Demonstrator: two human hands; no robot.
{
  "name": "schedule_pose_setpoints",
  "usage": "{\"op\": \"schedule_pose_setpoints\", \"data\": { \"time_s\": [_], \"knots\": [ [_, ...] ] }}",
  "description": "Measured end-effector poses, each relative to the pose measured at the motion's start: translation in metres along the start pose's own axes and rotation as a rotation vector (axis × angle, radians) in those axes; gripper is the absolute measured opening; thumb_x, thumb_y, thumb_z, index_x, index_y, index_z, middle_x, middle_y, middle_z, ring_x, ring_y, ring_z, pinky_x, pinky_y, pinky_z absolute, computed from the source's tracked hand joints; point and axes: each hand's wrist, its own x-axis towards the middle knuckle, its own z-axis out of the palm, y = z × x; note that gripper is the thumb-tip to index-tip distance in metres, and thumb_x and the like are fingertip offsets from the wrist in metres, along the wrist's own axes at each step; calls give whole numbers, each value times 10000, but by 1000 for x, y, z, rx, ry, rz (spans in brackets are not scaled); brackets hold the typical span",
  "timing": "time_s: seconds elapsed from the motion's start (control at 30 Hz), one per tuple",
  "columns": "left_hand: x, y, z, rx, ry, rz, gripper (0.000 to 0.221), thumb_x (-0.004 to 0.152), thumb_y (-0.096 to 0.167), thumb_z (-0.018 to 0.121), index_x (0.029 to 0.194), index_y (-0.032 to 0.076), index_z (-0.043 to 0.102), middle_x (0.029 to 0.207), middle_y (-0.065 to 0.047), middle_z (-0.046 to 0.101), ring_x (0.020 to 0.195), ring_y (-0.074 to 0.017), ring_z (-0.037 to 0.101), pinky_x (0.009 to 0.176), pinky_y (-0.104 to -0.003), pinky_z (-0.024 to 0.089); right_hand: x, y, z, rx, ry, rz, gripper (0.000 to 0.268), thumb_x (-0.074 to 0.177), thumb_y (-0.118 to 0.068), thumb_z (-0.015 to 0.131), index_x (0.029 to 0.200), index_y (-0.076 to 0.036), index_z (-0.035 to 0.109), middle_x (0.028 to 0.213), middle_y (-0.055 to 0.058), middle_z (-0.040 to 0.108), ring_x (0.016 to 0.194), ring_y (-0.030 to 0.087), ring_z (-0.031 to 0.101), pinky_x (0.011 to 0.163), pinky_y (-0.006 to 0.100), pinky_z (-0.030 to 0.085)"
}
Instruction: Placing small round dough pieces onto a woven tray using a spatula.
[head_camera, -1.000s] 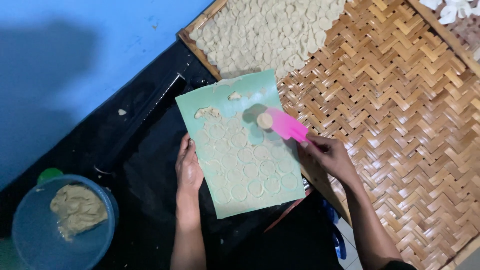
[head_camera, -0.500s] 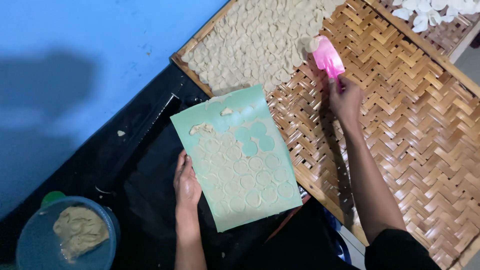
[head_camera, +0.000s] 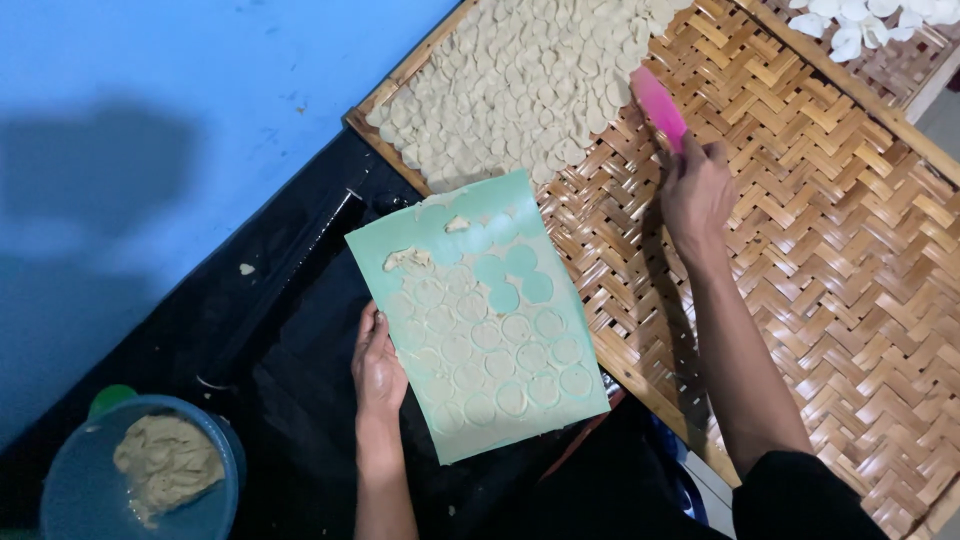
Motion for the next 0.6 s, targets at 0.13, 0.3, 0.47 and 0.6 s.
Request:
{"op": "schedule_pose_setpoints", "data": {
  "time_s": [0.13,0.3,0.47,0.6],
  "knots": [
    [-1,-3,-3,-19,-7,1,365,1098,186,452,1427,30,479,1364,-127,593,1276,-232,559,1105,-394,431,-26,2,-4,13,13,-76,290,1046,-141,684,1299,-4,726,1024,255,683,820,400,676,723,507,535],
    [1,2,3,-5,-6,27,367,1077,161,444,1416,35,504,1389,-79,601,1302,-189,551,1121,-360,415,-80,-43,-20,298,-245,50,378,1000,-225,721,1272,36,699,1012,215,748,743,282,692,646,402,542],
    [8,-21,-32,-160,-89,46,413,1075,232,482,1430,23,523,1364,-118,603,1279,-240,563,1118,-398,425,-116,-49,3,408,-320,-29,471,952,-272,782,1256,72,680,1009,217,744,781,230,702,671,359,552],
    [8,-5,-21,-235,-139,-2,499,1022,373,508,1371,18,543,1357,-160,633,1239,-269,602,1093,-410,441,-115,-63,2,426,-427,63,474,947,-311,767,1269,29,693,912,189,733,738,205,678,647,361,534]
  ]
}}
